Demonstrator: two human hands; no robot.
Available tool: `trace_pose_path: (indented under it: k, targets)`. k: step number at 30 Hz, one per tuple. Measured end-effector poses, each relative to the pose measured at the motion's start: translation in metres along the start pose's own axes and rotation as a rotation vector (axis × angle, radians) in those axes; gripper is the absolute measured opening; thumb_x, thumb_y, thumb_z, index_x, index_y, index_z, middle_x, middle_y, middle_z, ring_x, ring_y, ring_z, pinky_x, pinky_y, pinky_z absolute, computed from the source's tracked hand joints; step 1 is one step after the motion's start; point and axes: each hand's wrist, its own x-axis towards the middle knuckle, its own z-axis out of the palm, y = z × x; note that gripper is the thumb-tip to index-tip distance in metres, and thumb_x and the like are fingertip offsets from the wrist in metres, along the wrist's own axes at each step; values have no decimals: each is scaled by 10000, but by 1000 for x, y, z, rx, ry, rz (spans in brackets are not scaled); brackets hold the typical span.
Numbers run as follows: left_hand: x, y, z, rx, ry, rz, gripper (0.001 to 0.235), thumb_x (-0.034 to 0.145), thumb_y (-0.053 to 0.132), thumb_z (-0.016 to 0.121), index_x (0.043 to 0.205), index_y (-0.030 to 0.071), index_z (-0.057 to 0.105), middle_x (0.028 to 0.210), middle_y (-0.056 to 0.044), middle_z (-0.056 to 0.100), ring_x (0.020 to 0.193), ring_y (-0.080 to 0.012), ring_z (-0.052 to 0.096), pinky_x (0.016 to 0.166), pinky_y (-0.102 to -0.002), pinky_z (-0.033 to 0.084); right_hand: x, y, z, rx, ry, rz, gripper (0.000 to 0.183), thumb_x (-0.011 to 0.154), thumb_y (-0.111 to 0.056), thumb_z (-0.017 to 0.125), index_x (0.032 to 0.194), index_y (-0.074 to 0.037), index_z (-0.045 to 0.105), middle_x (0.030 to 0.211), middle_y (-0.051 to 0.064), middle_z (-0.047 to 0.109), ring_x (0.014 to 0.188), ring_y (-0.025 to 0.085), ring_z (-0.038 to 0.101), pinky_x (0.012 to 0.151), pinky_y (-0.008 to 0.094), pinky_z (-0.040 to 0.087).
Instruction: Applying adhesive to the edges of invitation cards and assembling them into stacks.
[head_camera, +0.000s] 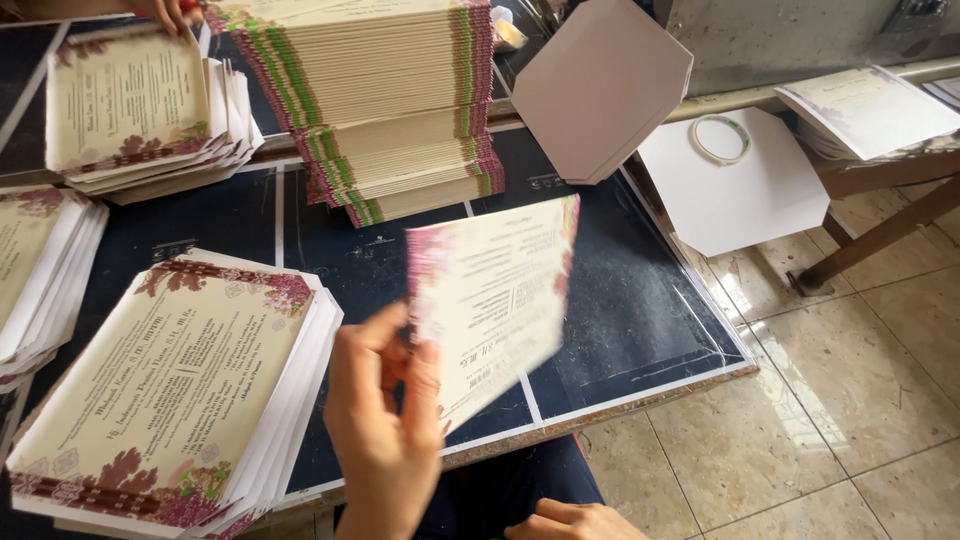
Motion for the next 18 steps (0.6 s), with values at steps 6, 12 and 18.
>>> trace_pose_path:
  k: [6,12,18]
  targets:
    - [-21,-94,-11,244,-117,25,548,987,202,487,1490,34,349,1448,-217,446,1316,-355,434,1107,-488,331,45,-66,-86,-41,410,122,347,942,-184,594,1271,-282,642,921,11,574,664,233,678,600,356,538]
    - [-17,-99,1,120,-168,11,498,990,96,462,1467,-14,369,1318,-231,550,1193,-329,530,1032,-406,404,178,-55,-32,-562,486,-217,310,776,-38,592,1083,-10,555,923,156,516,749,338,547,538,441,464]
    - [-23,-136,43,348,-686,13,700,988,559,282,1513,99,335,1587,-279,144,1477,-409,122,1181,-536,120,180,4,-147,-487,408,375,450,979,-55,427,1390,-217,512,1088,116,567,878,256,608,565,380,577]
